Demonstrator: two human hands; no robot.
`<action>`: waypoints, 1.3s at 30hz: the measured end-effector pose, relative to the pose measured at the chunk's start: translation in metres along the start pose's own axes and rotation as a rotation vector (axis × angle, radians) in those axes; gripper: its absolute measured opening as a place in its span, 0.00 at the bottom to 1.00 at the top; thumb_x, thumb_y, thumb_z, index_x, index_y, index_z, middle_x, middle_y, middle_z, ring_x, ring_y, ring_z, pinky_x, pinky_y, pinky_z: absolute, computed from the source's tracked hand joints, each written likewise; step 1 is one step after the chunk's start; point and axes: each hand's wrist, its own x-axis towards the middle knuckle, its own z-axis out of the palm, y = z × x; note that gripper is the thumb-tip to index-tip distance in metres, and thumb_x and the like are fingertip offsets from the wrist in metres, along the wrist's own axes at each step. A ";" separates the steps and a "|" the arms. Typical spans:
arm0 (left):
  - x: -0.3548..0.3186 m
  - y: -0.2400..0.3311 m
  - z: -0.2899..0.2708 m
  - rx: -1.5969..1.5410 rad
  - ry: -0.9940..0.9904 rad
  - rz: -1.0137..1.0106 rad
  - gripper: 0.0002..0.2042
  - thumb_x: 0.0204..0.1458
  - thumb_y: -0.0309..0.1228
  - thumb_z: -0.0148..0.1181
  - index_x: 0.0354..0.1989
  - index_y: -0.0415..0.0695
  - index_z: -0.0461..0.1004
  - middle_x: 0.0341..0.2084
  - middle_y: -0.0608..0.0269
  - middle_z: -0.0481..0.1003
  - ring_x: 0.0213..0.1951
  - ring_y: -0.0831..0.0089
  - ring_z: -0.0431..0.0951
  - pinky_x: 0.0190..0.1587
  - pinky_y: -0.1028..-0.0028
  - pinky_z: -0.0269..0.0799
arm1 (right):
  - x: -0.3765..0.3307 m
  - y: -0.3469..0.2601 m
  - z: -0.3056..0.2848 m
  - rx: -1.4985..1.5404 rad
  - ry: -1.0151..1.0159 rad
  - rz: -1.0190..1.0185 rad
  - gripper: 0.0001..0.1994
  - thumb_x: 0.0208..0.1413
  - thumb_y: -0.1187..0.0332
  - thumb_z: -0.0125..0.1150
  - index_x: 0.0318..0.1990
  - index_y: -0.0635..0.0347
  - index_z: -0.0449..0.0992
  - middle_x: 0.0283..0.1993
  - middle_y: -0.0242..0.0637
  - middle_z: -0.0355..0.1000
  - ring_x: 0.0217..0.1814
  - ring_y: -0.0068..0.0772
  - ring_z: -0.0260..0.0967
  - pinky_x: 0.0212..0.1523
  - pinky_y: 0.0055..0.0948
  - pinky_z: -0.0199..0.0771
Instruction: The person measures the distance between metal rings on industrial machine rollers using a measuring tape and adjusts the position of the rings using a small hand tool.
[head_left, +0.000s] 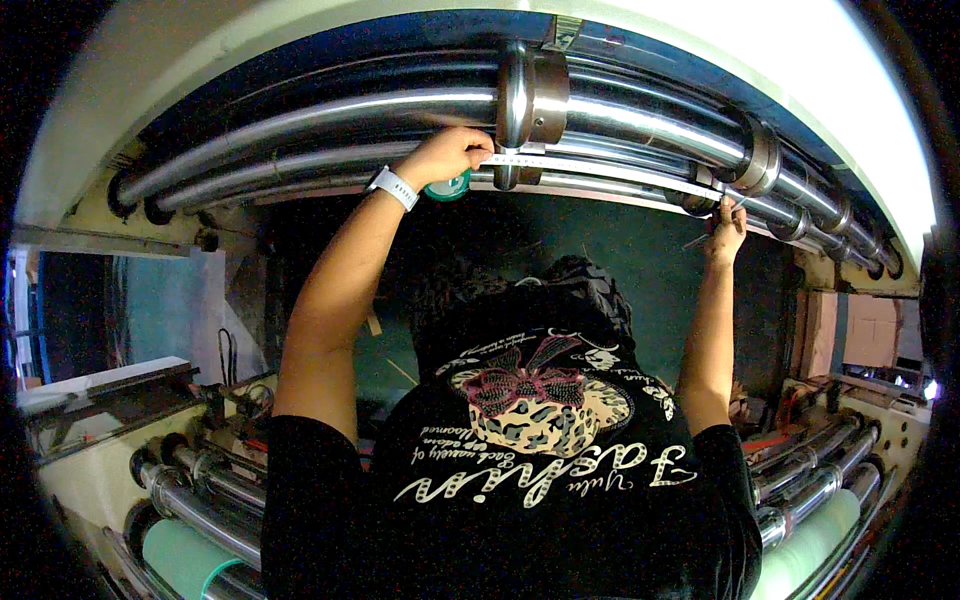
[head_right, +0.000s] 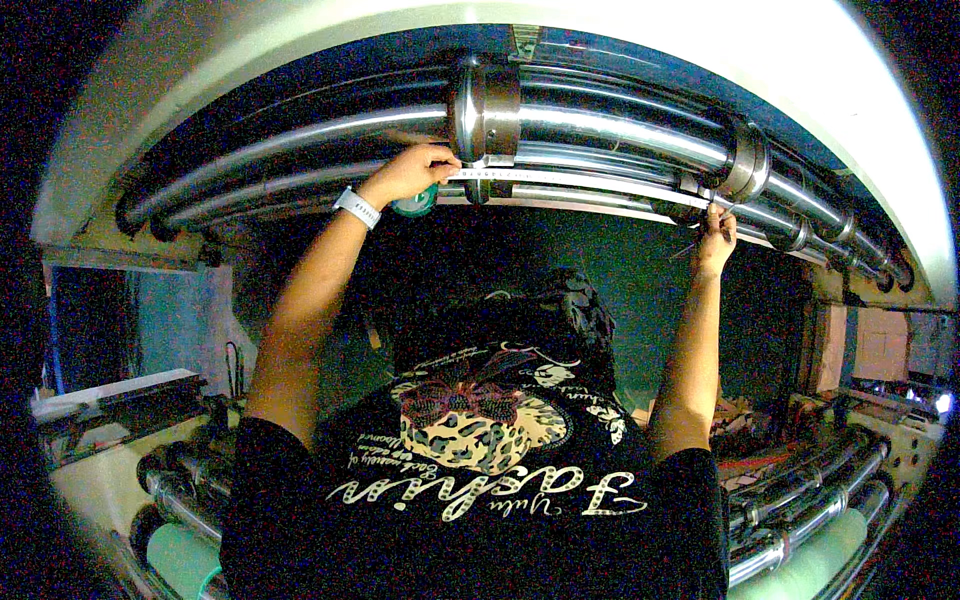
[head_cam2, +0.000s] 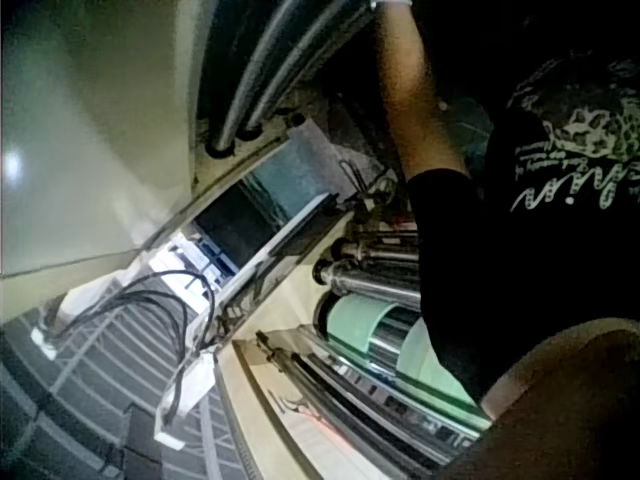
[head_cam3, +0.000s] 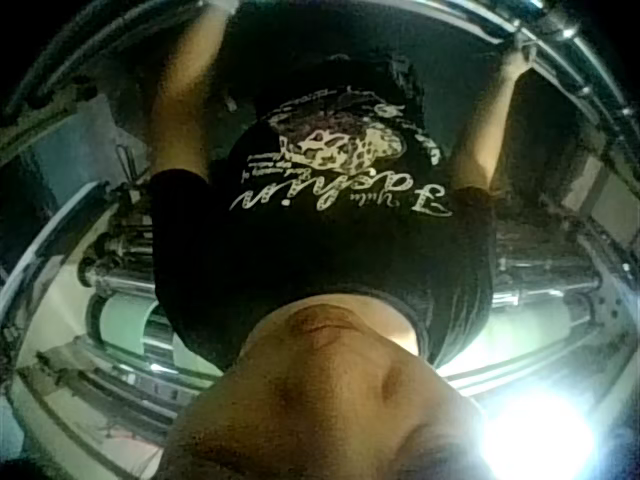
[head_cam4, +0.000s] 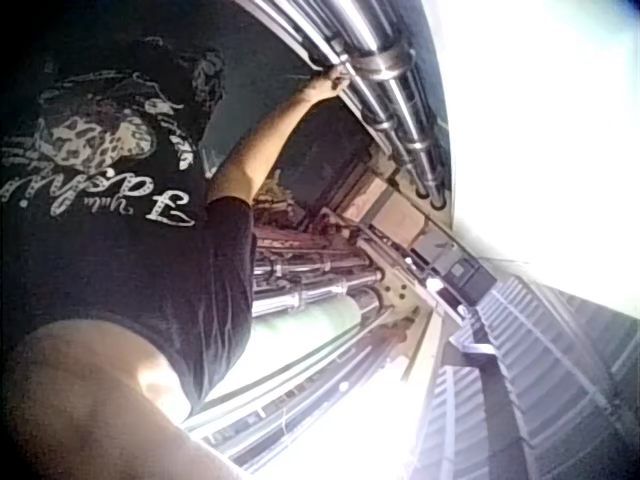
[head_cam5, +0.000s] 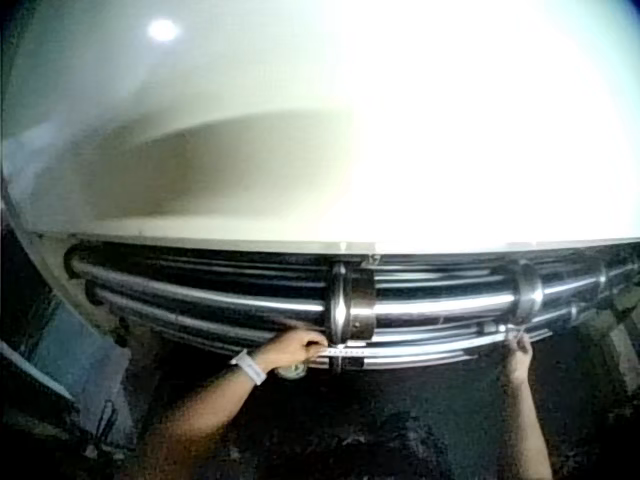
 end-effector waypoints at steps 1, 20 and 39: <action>0.001 0.001 0.001 0.001 -0.006 -0.032 0.10 0.53 0.32 0.53 0.36 0.39 0.74 0.27 0.59 0.75 0.30 0.75 0.73 0.35 0.74 0.68 | 0.000 0.000 0.000 0.001 0.005 0.000 0.05 0.53 0.68 0.58 0.29 0.56 0.70 0.27 0.24 0.66 0.29 0.18 0.59 0.32 0.19 0.61; 0.005 -0.002 0.000 0.067 -0.011 -0.026 0.11 0.52 0.34 0.53 0.36 0.39 0.74 0.23 0.57 0.73 0.26 0.70 0.73 0.32 0.70 0.68 | -0.002 0.002 0.003 0.025 0.018 -0.027 0.07 0.52 0.65 0.59 0.28 0.54 0.69 0.23 0.22 0.62 0.23 0.16 0.55 0.25 0.19 0.55; 0.004 -0.005 0.003 0.065 0.023 -0.005 0.09 0.52 0.30 0.52 0.37 0.39 0.74 0.21 0.62 0.72 0.26 0.76 0.71 0.32 0.74 0.68 | 0.008 0.017 0.002 -0.048 -0.011 -0.150 0.07 0.53 0.64 0.58 0.27 0.49 0.67 0.20 0.19 0.57 0.18 0.12 0.48 0.18 0.15 0.46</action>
